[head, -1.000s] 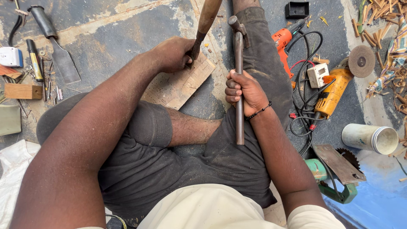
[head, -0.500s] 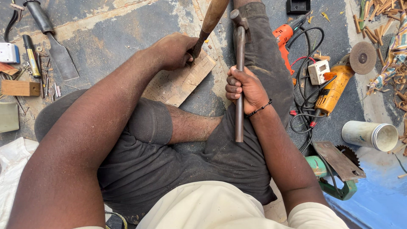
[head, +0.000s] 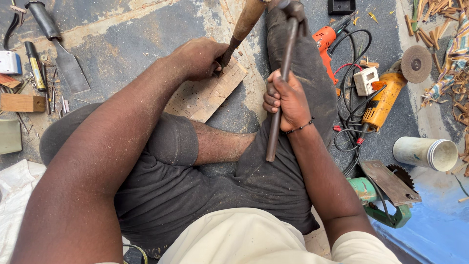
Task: The person sits on the floor and uses a chisel and hammer to carve a rectangular wooden block. They repeatedly strike the chisel to remove wood chips and shape the piece.
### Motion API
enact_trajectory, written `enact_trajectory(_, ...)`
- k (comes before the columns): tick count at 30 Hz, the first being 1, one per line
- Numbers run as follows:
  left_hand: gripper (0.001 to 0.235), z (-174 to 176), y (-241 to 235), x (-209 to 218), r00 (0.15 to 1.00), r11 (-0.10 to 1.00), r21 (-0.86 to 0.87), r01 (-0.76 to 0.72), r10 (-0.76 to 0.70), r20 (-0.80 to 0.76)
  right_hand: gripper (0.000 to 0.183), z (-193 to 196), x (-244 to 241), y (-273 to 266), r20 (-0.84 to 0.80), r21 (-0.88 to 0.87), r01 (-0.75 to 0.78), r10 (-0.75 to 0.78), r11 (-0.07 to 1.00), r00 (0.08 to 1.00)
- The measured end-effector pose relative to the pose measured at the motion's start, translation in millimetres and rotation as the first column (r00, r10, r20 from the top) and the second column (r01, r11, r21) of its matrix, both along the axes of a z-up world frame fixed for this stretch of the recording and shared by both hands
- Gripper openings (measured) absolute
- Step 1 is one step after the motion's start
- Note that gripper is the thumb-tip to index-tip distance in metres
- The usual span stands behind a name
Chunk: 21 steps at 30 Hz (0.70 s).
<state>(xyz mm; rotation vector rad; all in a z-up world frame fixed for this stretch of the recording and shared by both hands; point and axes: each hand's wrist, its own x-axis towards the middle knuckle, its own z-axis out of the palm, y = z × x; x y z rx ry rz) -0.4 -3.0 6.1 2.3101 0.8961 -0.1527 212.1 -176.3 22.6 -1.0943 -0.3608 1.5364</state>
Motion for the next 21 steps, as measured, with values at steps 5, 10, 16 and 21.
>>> enact_trajectory(5,0.005,2.7,-0.6,0.5,1.0,1.0,-0.021,-0.012,0.012,0.0,0.018,36.9,9.7,4.8,0.242,0.193,0.003,-0.051,0.981,0.969)
enact_trajectory(10,0.005,-0.6,-0.9,-0.7,1.0,1.0,-0.021,-0.011,0.011,0.014,0.014,74.7,41.7,23.1,0.846,0.326,-0.174,-0.205,0.929,0.492)
enact_trajectory(16,0.012,-4.8,6.9,-0.9,0.995,0.999,0.045,0.018,-0.022,0.096,0.018,113.1,57.2,34.0,0.942,0.061,-0.452,-0.2,0.89,-0.268)
enact_trajectory(21,0.005,-0.3,2.1,-0.1,0.997,0.988,-0.142,-0.065,0.059,-0.044,0.013,108.8,55.7,30.3,0.973,0.197,-0.392,-0.229,0.899,-0.036)
